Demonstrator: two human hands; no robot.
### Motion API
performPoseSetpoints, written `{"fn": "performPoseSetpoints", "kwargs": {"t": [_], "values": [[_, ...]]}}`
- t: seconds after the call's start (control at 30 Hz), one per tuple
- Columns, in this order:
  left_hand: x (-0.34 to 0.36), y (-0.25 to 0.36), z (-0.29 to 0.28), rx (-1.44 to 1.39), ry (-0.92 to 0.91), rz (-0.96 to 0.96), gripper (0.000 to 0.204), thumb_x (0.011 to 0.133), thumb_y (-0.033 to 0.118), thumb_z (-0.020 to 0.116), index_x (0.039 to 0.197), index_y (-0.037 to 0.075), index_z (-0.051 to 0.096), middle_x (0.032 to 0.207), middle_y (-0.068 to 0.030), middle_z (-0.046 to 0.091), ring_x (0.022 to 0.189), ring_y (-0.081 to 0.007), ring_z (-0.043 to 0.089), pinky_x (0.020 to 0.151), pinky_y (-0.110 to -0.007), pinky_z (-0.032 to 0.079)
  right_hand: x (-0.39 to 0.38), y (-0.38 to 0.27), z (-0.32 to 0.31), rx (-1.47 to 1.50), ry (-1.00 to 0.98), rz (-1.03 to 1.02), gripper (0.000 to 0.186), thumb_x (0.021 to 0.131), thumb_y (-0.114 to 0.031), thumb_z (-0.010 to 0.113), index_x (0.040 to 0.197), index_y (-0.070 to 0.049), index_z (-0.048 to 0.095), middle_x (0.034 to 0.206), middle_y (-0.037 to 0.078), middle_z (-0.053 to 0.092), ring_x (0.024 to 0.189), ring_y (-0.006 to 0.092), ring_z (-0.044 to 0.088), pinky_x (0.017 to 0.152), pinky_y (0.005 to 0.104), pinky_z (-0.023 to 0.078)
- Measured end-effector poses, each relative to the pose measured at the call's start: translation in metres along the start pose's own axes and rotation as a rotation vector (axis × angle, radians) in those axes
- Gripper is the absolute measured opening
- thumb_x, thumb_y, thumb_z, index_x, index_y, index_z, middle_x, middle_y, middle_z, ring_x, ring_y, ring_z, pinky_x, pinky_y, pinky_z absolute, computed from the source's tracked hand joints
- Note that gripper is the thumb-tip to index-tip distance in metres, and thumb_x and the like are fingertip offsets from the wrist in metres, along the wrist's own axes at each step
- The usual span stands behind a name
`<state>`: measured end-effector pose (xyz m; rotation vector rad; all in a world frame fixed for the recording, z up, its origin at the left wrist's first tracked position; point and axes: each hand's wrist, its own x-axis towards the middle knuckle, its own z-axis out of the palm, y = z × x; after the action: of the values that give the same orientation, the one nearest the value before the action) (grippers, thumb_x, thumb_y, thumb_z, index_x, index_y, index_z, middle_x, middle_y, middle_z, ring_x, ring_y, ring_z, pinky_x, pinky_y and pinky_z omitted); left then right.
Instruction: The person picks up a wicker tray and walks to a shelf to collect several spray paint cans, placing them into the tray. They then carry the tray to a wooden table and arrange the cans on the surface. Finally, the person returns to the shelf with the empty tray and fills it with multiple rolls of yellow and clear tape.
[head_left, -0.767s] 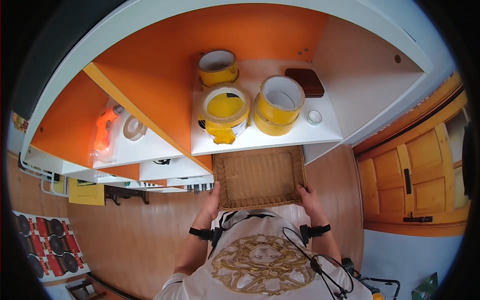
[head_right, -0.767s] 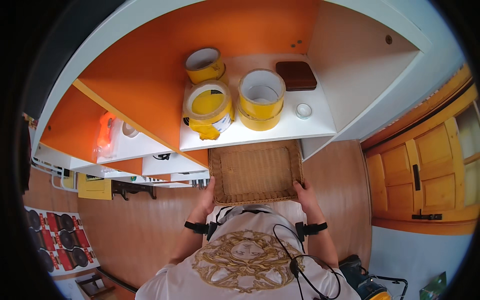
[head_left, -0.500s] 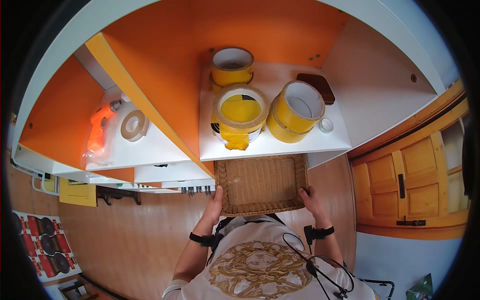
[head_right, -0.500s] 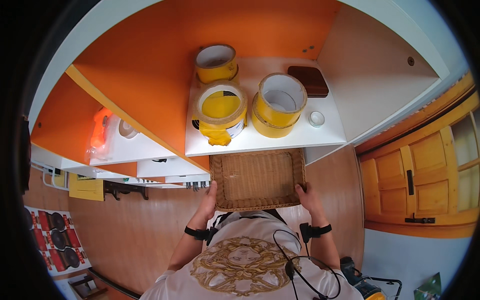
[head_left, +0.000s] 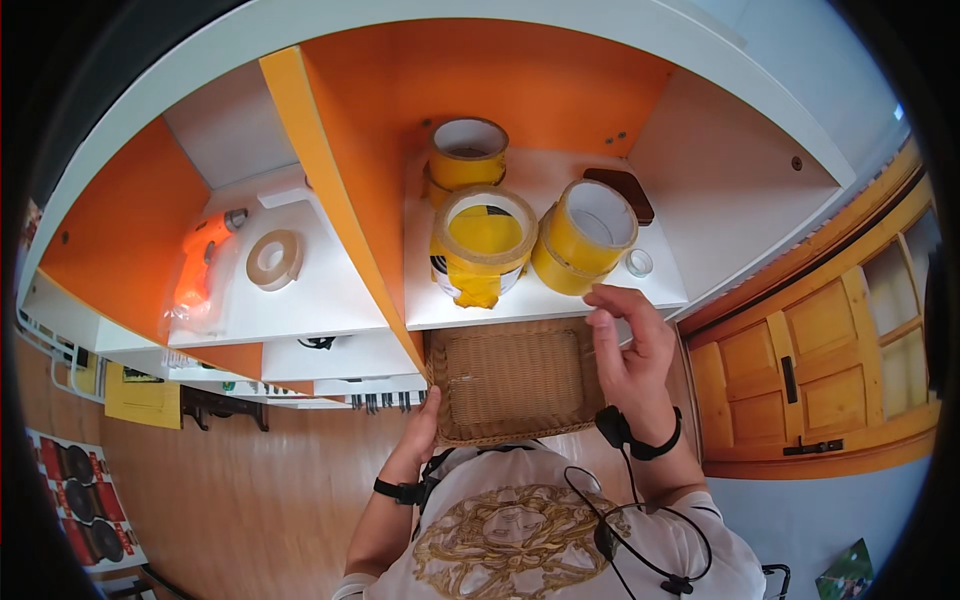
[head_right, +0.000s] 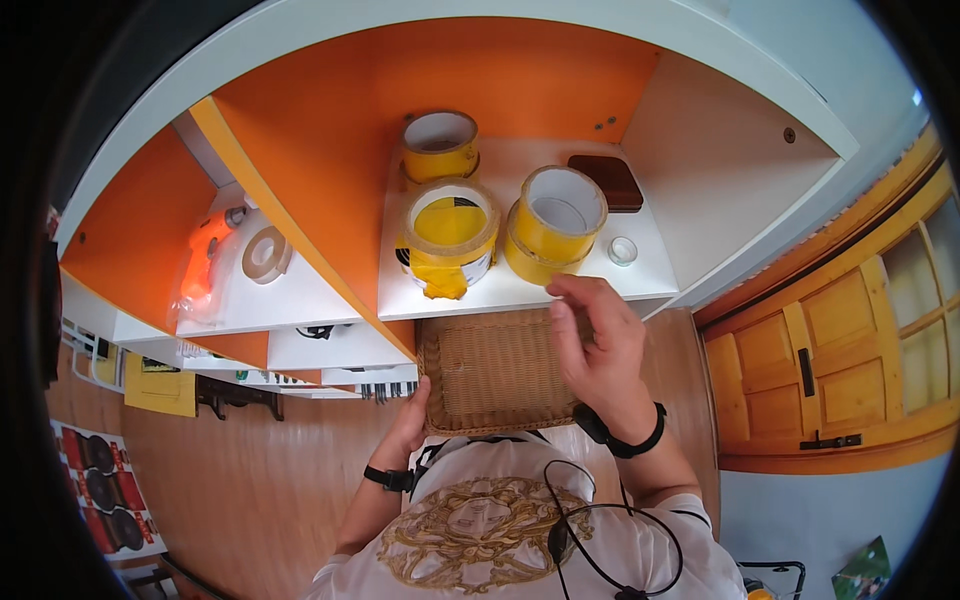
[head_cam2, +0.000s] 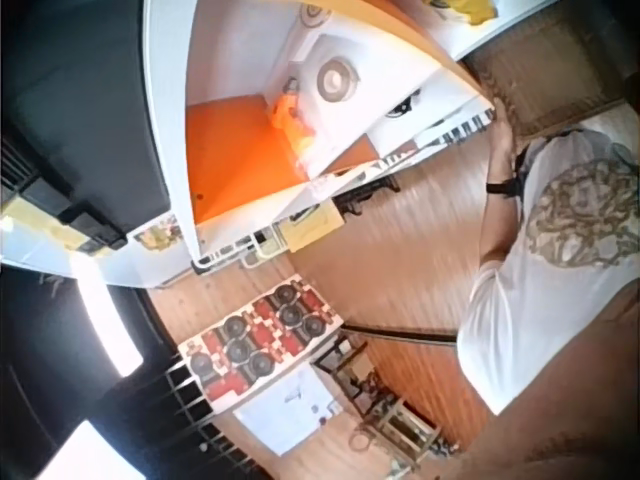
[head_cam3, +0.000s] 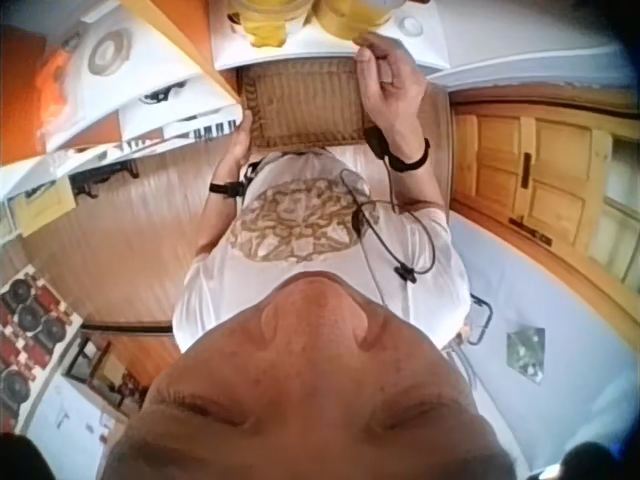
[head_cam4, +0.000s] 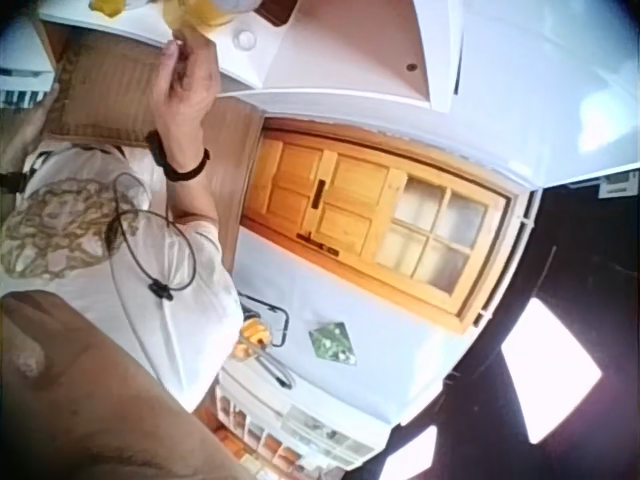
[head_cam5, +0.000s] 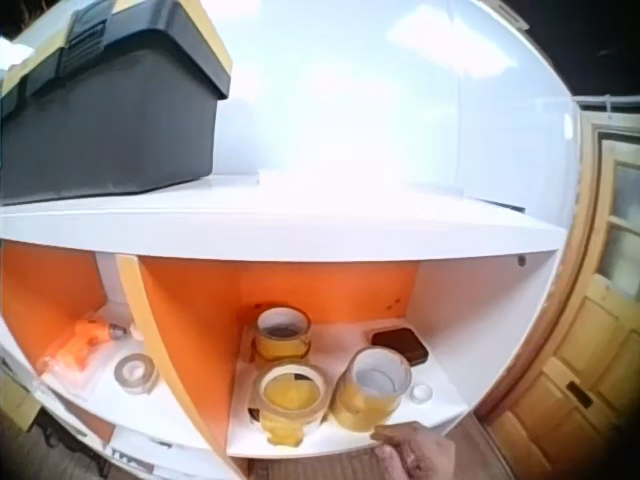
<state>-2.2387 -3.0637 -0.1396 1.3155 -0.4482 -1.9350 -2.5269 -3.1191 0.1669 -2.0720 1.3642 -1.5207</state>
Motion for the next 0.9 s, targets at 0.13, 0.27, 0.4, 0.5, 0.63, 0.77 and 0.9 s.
{"fn": "performPoseSetpoints", "kwargs": {"t": [0.13, 0.27, 0.4, 0.5, 0.63, 0.77, 0.9], "values": [[-0.01, 0.011, 0.013, -0.056, -0.048, 0.018, 0.08, 0.114, 0.057, 0.051, 0.166, -0.003, 0.038, 0.164, -0.0166, 0.053, 0.147, -0.0265, 0.053, 0.119, -0.039, 0.046, 0.011, -0.01, 0.03, 0.073, -0.128, -0.17, 0.03, 0.097, 0.002, 0.072, 0.127, 0.001, 0.068, 0.124, 0.016, 0.071, 0.084, 0.0222, 0.073, 0.075, 0.0336, 0.061], [-0.016, 0.014, 0.012, -0.057, -0.017, -0.034, 0.08, 0.114, 0.056, 0.051, 0.166, -0.003, 0.038, 0.164, -0.0167, 0.053, 0.147, -0.0272, 0.054, 0.118, -0.041, 0.047, 0.032, -0.022, 0.052, -0.039, -0.14, -0.244, 0.041, 0.094, -0.004, 0.077, 0.133, 0.0, 0.066, 0.133, 0.018, 0.066, 0.093, 0.0292, 0.075, 0.08, 0.0373, 0.062], [-0.012, 0.011, 0.008, -0.056, -0.028, -0.029, 0.081, 0.113, 0.058, 0.052, 0.166, -0.001, 0.038, 0.163, -0.0164, 0.054, 0.146, -0.0275, 0.055, 0.117, -0.043, 0.049, 0.048, -0.022, 0.059, -0.149, -0.158, -0.308, 0.037, 0.093, -0.006, 0.078, 0.128, -0.001, 0.068, 0.128, 0.017, 0.068, 0.098, 0.0345, 0.074, 0.083, 0.0391, 0.061], [-0.013, 0.014, 0.011, -0.041, -0.004, -0.059, 0.081, 0.112, 0.059, 0.053, 0.167, 0.001, 0.038, 0.162, -0.0157, 0.055, 0.145, -0.0273, 0.057, 0.115, -0.045, 0.049, 0.051, -0.012, 0.061, -0.181, -0.184, -0.315, 0.031, 0.094, -0.006, 0.077, 0.124, -0.002, 0.07, 0.123, 0.015, 0.07, 0.099, 0.0352, 0.074, 0.083, 0.0401, 0.061], [-0.004, 0.001, -0.005, 0.009, 0.029, -0.059, 0.082, 0.111, 0.062, 0.052, 0.166, 0.002, 0.039, 0.161, -0.0146, 0.057, 0.142, -0.0271, 0.06, 0.112, -0.048, 0.053, 0.05, -0.013, 0.058, -0.155, -0.174, -0.339, 0.027, 0.094, -0.004, 0.077, 0.119, -0.003, 0.072, 0.119, 0.013, 0.071, 0.097, 0.0343, 0.074, 0.082, 0.0405, 0.061], [-0.021, 0.019, 0.019, -0.002, 0.008, -0.045, 0.082, 0.111, 0.063, 0.051, 0.165, 0.003, 0.04, 0.158, -0.0146, 0.058, 0.139, -0.0278, 0.062, 0.106, -0.047, 0.058, 0.044, -0.02, 0.039, -0.009, -0.006, -0.409, 0.027, 0.092, 0.0, 0.079, 0.118, -0.002, 0.072, 0.115, 0.014, 0.071, 0.093, 0.0329, 0.073, 0.079, 0.0404, 0.06], [-0.029, 0.028, 0.026, 0.016, 0.028, -0.029, 0.08, 0.112, 0.063, 0.05, 0.164, 0.003, 0.041, 0.157, -0.0149, 0.059, 0.138, -0.0284, 0.064, 0.105, -0.046, 0.06, 0.05, -0.022, 0.008, -0.095, 0.182, -0.395, 0.029, 0.091, 0.002, 0.079, 0.119, -0.001, 0.073, 0.11, 0.014, 0.072, 0.091, 0.0325, 0.072, 0.077, 0.0405, 0.06]]}}
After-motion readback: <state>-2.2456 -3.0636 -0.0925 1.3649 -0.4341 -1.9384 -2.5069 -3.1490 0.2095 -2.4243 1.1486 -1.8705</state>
